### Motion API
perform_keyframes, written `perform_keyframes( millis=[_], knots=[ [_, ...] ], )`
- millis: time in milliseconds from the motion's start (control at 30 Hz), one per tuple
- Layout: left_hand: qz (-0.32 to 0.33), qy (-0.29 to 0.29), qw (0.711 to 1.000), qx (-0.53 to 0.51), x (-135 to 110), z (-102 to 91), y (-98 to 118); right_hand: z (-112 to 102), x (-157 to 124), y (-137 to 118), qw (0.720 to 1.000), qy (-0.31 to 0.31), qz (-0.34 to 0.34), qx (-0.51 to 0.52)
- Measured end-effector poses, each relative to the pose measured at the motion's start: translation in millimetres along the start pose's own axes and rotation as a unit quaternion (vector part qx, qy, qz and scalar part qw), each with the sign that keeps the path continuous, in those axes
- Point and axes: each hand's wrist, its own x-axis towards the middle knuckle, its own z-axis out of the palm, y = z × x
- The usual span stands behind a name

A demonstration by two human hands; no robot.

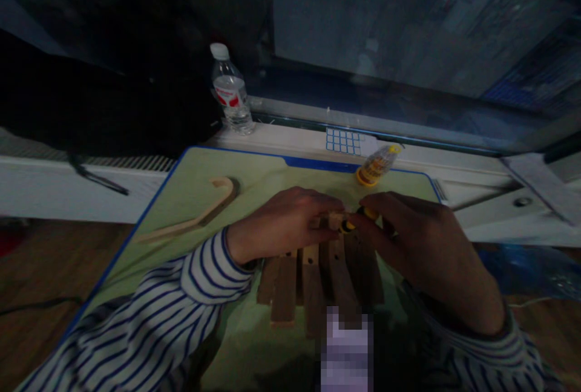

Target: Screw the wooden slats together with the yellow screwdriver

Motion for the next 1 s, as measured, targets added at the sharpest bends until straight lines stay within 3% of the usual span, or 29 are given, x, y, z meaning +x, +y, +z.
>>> perform_keyframes(
  millis=[333, 533, 700, 1000],
  knots=[
    [0.005, 0.01, 1.0, -0.023, 2.3, 2.6, 0.4, 10.8, 2.5, -1.3, 0.999, 0.036, -0.01, 0.022],
    [0.002, 0.004, 1.0, -0.011, 2.1, 1.6, 1.6, 7.5, -1.2, -1.5, 0.997, -0.007, -0.033, 0.067],
    [0.014, 0.013, 1.0, -0.008, 1.0, 0.5, 1.4, 4.3, -2.7, 3.0, 0.978, -0.035, -0.073, 0.192],
    [-0.005, 0.008, 1.0, -0.017, 1.3, -0.4, 3.4, 3.9, 1.4, 0.7, 0.98, -0.032, -0.028, 0.193]
  ],
)
